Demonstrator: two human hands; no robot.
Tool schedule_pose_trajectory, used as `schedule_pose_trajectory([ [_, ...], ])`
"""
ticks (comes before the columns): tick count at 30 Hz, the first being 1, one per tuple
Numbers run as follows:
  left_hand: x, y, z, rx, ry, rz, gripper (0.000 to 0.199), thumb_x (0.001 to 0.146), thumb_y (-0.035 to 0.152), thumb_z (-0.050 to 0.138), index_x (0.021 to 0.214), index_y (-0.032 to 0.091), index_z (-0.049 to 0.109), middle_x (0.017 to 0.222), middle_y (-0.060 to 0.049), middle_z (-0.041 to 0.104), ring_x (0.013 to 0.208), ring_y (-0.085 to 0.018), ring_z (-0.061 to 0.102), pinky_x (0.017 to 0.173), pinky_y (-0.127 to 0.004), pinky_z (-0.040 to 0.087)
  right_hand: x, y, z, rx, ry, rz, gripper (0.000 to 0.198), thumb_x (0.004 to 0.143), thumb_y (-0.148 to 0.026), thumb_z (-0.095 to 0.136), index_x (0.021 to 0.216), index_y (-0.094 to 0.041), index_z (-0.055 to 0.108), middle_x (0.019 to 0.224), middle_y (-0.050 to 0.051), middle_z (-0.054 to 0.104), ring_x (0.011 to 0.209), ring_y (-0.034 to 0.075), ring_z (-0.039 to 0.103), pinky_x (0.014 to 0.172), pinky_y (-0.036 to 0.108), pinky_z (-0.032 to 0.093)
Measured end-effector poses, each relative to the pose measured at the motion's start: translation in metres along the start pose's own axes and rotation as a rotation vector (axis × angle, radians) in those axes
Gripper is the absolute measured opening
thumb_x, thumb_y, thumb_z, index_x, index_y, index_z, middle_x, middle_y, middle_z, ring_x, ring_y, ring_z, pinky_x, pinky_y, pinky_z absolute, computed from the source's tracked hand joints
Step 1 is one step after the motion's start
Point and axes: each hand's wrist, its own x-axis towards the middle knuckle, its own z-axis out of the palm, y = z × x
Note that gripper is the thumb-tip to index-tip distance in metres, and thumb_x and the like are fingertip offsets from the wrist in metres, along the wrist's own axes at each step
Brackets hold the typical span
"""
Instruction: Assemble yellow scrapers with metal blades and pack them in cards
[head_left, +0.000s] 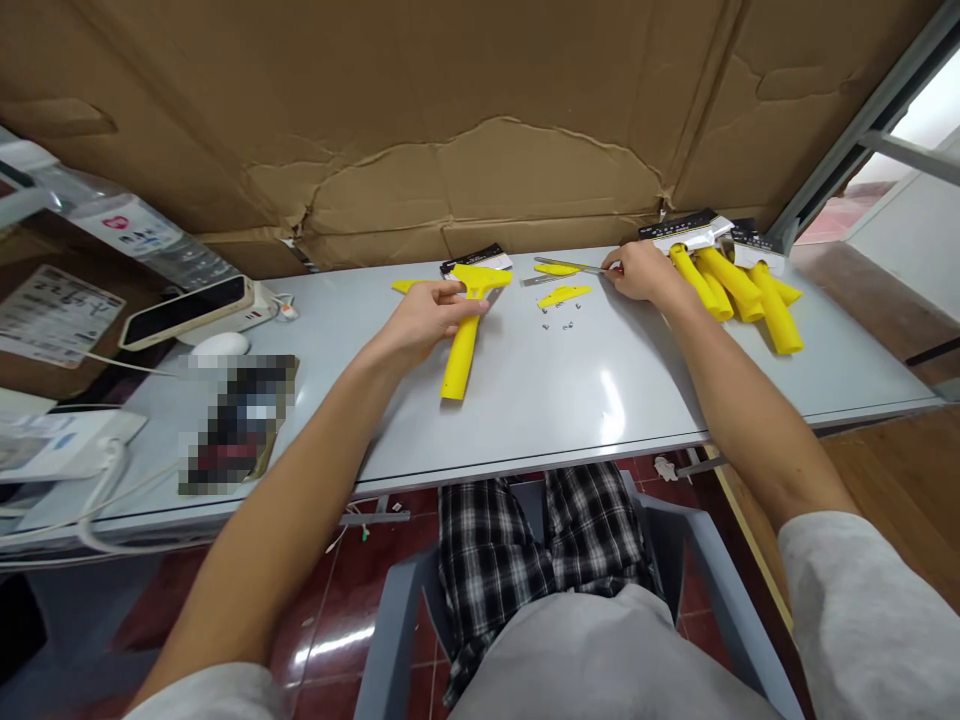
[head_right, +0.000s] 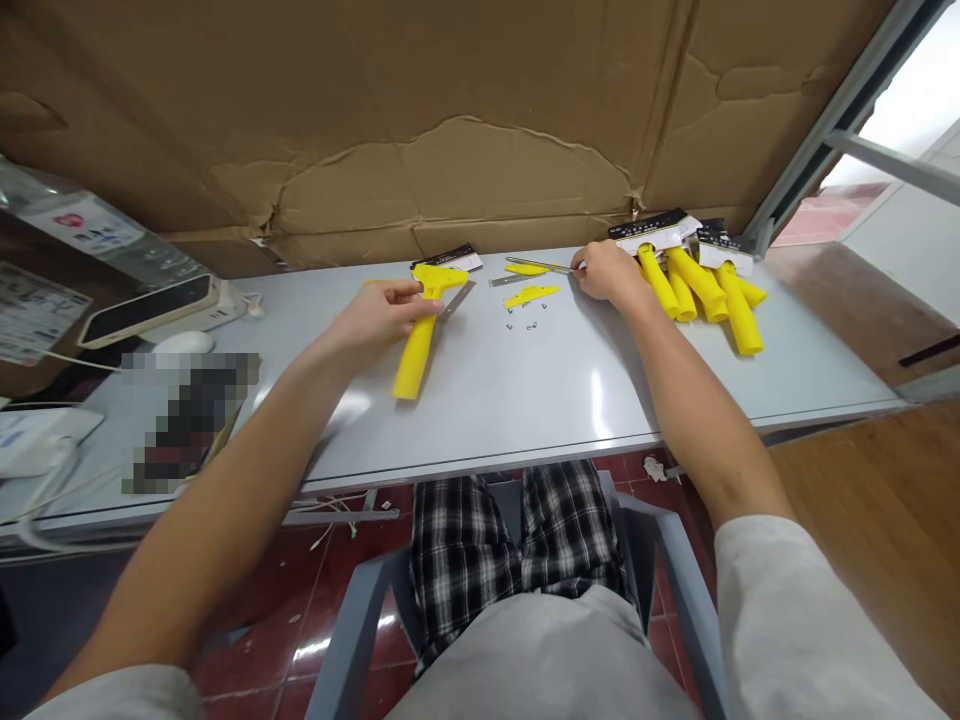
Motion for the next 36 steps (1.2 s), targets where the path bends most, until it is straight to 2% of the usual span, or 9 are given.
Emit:
schedule_pose_trajectory([
  [6,0.003,-0.004,-0.004,-0.114,-0.133,0.03,0.029,0.075,0.03,0.094,0.076,0.02,0.067,0.093,-0.008,0.071,0.089,-0.022,0.068,0.066,-0.029,0.049,0.005,0.002,0.004,0.045,-0.054,-0.135,0.04,0.098,-0.044,0.067,0.128,-0.025,0.086,0.107,0.013,0.078,0.102,0.025,0.069,0.109,0.045,0.056],
  [9,0.004,-0.005,-0.003,-0.138,-0.144,-0.016,0.035,0.077,0.033,0.094,0.069,0.02,0.063,0.075,-0.004,0.061,0.066,-0.016,0.058,0.054,-0.027,0.041,0.004,0.001,0.005,0.063,-0.042,-0.157,0.04,0.097,-0.042,0.065,0.128,-0.025,0.086,0.106,0.012,0.078,0.101,0.024,0.069,0.106,0.043,0.057],
  [11,0.005,-0.006,-0.002,-0.183,-0.157,-0.052,0.033,0.079,0.034,0.093,0.072,0.02,0.063,0.073,-0.003,0.061,0.058,-0.013,0.054,0.051,-0.027,0.041,0.003,0.0,0.006,0.048,-0.002,-0.131,0.041,0.098,-0.039,0.063,0.128,-0.024,0.085,0.11,0.013,0.078,0.107,0.026,0.069,0.108,0.045,0.057],
  [14,0.008,-0.01,0.004,-0.267,-0.162,-0.072,0.03,0.085,0.036,0.09,0.082,0.02,0.065,0.082,-0.006,0.07,0.059,-0.012,0.059,0.054,-0.026,0.048,0.003,-0.001,0.007,0.015,0.049,-0.085,0.042,0.099,-0.04,0.06,0.127,-0.02,0.085,0.116,0.017,0.077,0.115,0.03,0.069,0.109,0.048,0.057],
  [18,0.007,-0.011,0.016,-0.328,-0.062,-0.134,0.032,0.101,0.049,0.075,0.091,0.023,0.06,0.075,-0.003,0.068,0.052,-0.013,0.056,0.05,-0.027,0.047,0.002,-0.004,0.007,-0.001,0.042,-0.087,0.045,0.099,-0.046,0.062,0.125,-0.016,0.083,0.116,0.019,0.075,0.115,0.031,0.069,0.109,0.049,0.057],
  [20,0.003,-0.01,0.021,-0.347,-0.032,-0.141,0.031,0.104,0.051,0.071,0.094,0.024,0.059,0.072,-0.002,0.066,0.05,-0.013,0.055,0.048,-0.027,0.046,0.0,-0.009,0.006,-0.006,0.037,-0.107,0.047,0.098,-0.047,0.063,0.13,-0.017,0.081,0.118,0.019,0.074,0.117,0.032,0.068,0.111,0.05,0.056],
  [25,-0.002,-0.009,0.027,-0.316,-0.029,-0.076,0.024,0.105,0.042,0.07,0.094,0.022,0.062,0.076,-0.003,0.069,0.054,-0.014,0.058,0.05,-0.027,0.047,-0.006,-0.023,0.003,-0.011,0.074,-0.192,0.045,0.1,-0.042,0.061,0.136,-0.02,0.078,0.135,0.018,0.068,0.129,0.034,0.062,0.116,0.051,0.051],
  [31,-0.001,-0.01,0.027,-0.366,-0.067,-0.053,0.02,0.099,0.035,0.078,0.102,0.021,0.064,0.092,-0.008,0.077,0.069,-0.018,0.071,0.066,-0.031,0.059,-0.008,-0.029,0.007,-0.004,0.035,-0.234,0.042,0.1,-0.043,0.062,0.132,-0.02,0.079,0.132,0.017,0.068,0.126,0.033,0.058,0.111,0.048,0.049],
  [36,0.002,-0.008,0.018,-0.43,-0.081,-0.085,0.017,0.096,0.027,0.078,0.106,0.019,0.067,0.106,-0.013,0.08,0.078,-0.022,0.077,0.072,-0.037,0.065,-0.012,-0.039,0.012,0.025,0.072,-0.276,0.042,0.102,-0.042,0.056,0.127,-0.019,0.081,0.131,0.017,0.067,0.127,0.034,0.054,0.11,0.049,0.045],
])
